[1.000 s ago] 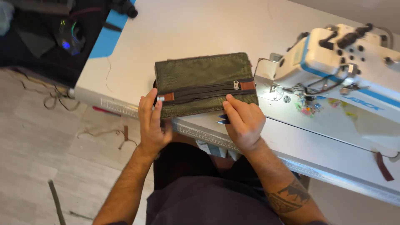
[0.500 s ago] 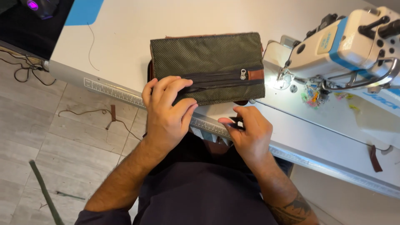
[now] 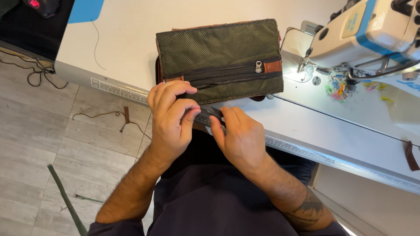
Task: Sewing and assembling a fabric and leather bag using an industrial sewing machine
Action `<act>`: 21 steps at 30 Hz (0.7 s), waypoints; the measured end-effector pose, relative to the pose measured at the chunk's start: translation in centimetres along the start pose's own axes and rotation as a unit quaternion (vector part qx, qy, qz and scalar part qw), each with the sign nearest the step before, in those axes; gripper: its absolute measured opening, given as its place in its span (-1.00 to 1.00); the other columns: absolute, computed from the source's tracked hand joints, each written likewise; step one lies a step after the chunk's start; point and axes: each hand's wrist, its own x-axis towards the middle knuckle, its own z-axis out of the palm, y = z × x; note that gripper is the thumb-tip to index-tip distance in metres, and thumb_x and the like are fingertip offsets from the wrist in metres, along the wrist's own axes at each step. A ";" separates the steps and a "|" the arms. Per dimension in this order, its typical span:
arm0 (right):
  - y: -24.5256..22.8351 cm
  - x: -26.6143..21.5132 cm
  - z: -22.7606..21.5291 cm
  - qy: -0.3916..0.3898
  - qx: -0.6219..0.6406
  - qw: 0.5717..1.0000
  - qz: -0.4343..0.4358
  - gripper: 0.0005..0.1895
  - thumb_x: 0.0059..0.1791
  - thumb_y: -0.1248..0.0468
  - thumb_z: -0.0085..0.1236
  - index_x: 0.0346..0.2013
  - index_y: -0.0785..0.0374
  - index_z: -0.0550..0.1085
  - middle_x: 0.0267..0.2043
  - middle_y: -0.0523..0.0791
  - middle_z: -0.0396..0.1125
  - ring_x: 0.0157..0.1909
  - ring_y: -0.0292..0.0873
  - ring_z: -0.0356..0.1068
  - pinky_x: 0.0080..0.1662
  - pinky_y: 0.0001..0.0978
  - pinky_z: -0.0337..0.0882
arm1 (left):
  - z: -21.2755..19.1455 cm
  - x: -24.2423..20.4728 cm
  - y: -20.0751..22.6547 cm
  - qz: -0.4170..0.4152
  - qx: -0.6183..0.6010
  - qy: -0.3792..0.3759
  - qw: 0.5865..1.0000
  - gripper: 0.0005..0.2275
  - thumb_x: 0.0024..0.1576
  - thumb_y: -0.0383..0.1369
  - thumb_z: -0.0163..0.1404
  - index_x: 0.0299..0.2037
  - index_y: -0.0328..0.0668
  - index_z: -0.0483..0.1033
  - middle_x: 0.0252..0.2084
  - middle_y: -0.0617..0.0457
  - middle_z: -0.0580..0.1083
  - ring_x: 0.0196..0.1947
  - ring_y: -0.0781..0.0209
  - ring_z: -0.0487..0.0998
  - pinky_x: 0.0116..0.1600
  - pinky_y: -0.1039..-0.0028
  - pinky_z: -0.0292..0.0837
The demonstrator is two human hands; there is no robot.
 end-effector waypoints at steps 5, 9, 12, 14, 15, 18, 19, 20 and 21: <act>-0.3 0.8 0.6 0.006 -0.039 0.999 -0.003 -0.71 0.07 0.06 0.14 -0.28 0.24 0.51 -0.53 -0.14 0.24 -0.54 -0.07 0.41 -0.47 -0.32 0.43 | 0.6 -0.2 0.2 0.008 -0.003 0.004 1.000 -0.78 0.30 -0.31 0.01 -0.39 -0.20 0.46 -0.10 -0.02 0.48 0.07 -0.16 0.50 0.29 0.00 0.07; -0.3 0.8 1.3 0.002 -0.071 0.997 -0.035 -0.72 0.12 0.08 0.02 -0.41 0.13 0.43 -0.56 -0.19 0.18 -0.55 -0.14 0.38 -0.50 -0.40 0.40 | 0.9 -0.1 0.2 0.026 -0.006 0.015 1.000 -0.76 0.32 -0.28 -0.03 -0.39 -0.18 0.44 -0.12 -0.01 0.46 0.03 -0.12 0.51 0.28 0.04 0.07; -0.2 -1.0 0.5 -0.002 -0.028 0.999 -0.037 -0.76 0.08 0.08 0.11 -0.34 0.17 0.49 -0.54 -0.17 0.23 -0.52 -0.09 0.42 -0.47 -0.35 0.42 | -0.5 0.2 0.8 0.045 -0.029 -0.011 0.999 -0.75 0.29 -0.25 0.00 -0.43 -0.14 0.47 -0.16 0.01 0.47 0.00 -0.12 0.53 0.22 0.05 0.15; 1.0 -3.3 0.3 -0.018 -0.015 0.999 -0.022 -0.76 0.06 0.08 0.13 -0.32 0.19 0.50 -0.54 -0.16 0.24 -0.51 -0.06 0.43 -0.46 -0.34 0.43 | -1.2 0.0 1.8 0.071 -0.051 -0.077 0.993 -0.76 0.26 -0.25 0.02 -0.46 -0.07 0.50 -0.18 0.08 0.49 -0.04 -0.03 0.56 0.17 0.10 0.18; 1.5 -4.6 0.3 -0.033 0.000 0.999 -0.008 -0.74 0.04 0.07 0.16 -0.29 0.22 0.51 -0.53 -0.14 0.26 -0.50 -0.04 0.44 -0.46 -0.32 0.44 | -1.7 -0.1 2.3 0.097 -0.071 -0.143 0.982 -0.77 0.24 -0.25 0.04 -0.49 0.00 0.52 -0.21 0.16 0.52 -0.07 0.05 0.59 0.13 0.16 0.20; 3.9 -6.7 0.5 -0.029 0.015 0.999 0.033 -0.75 0.02 0.08 0.20 -0.26 0.22 0.53 -0.50 -0.14 0.30 -0.45 -0.03 0.46 -0.43 -0.32 0.44 | -0.8 0.5 2.4 0.158 0.015 -0.174 0.972 -0.88 0.23 -0.35 0.08 -0.32 -0.18 0.55 -0.20 0.01 0.50 -0.09 0.00 0.56 0.06 0.15 0.24; 4.1 -6.7 0.4 -0.028 0.016 0.999 0.035 -0.75 0.02 0.08 0.20 -0.26 0.22 0.53 -0.50 -0.14 0.30 -0.45 -0.03 0.46 -0.43 -0.32 0.44 | -0.2 0.9 1.9 0.159 0.015 -0.177 0.971 -0.88 0.23 -0.35 0.08 -0.32 -0.18 0.55 -0.20 0.01 0.50 -0.09 0.00 0.56 0.06 0.15 0.24; 4.4 -6.8 0.2 -0.021 0.015 0.998 0.049 -0.73 0.03 0.07 0.20 -0.25 0.23 0.54 -0.51 -0.13 0.30 -0.45 -0.04 0.45 -0.42 -0.33 0.44 | 0.3 1.3 1.5 0.192 0.087 -0.148 0.966 -0.89 0.27 -0.35 0.02 -0.17 -0.21 0.57 -0.20 -0.02 0.46 -0.12 -0.01 0.52 0.02 0.16 0.25; 4.7 -6.6 0.1 -0.010 0.014 0.998 0.062 -0.71 0.05 0.05 0.19 -0.24 0.24 0.54 -0.52 -0.12 0.29 -0.45 -0.05 0.45 -0.41 -0.35 0.44 | 0.9 1.9 1.1 0.227 0.158 -0.116 0.954 -0.83 0.32 -0.36 -0.03 -0.02 -0.23 0.58 -0.20 -0.05 0.41 -0.14 -0.01 0.49 -0.01 0.18 0.25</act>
